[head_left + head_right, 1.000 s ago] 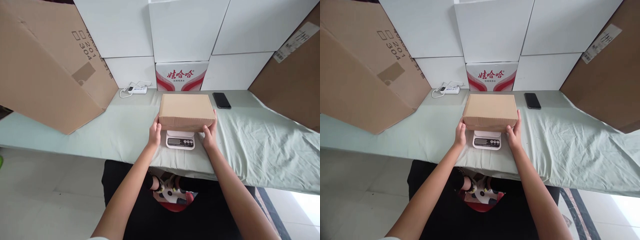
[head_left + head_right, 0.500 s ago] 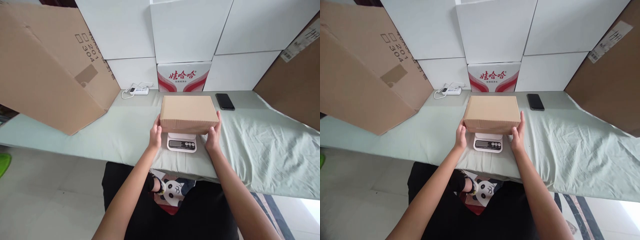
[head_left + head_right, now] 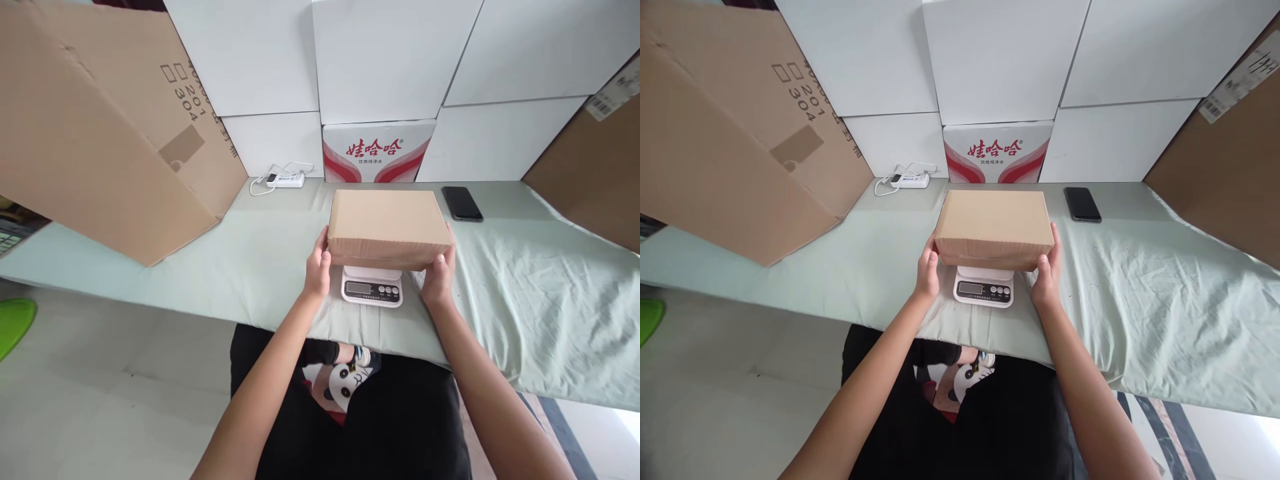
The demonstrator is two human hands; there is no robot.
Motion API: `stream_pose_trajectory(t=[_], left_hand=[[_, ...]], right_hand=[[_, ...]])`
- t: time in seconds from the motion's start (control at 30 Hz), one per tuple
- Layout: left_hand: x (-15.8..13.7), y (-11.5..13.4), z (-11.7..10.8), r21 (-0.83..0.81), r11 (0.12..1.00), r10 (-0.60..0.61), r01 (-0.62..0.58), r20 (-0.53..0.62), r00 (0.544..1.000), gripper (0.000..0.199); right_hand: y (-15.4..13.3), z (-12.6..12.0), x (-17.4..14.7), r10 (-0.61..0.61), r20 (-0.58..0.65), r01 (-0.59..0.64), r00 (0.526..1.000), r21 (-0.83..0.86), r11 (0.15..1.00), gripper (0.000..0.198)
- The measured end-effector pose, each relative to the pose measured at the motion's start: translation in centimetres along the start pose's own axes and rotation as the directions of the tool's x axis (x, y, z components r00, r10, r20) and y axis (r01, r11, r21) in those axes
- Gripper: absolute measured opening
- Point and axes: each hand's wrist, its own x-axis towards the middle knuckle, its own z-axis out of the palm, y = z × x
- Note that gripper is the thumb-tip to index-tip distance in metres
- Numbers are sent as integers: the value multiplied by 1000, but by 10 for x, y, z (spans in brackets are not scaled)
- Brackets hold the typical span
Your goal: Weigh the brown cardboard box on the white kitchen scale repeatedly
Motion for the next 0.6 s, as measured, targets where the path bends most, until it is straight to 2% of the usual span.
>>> stream_pose_trajectory(t=[0.13,0.27,0.5,0.6], left_hand=[[1,-1,1,-10,1000,9,-9,0,1000,88],[1,-2,2,4,1000,5,-6,29,1000,83],[-1,2,0,-20,1000,-8,8,4,1000,86],[-2,4,0,-28,1000,-13,14,33,999,84]], right_hand=[[3,-3,0,-30,-4,29,1000,-34,999,72],[3,-6,-1,5,-16,-6,1000,-46,999,76],[-5,-4,2,-15,17,17,1000,-70,997,80],[-11,-2,-2,-3,24,5,1000,-65,998,83]])
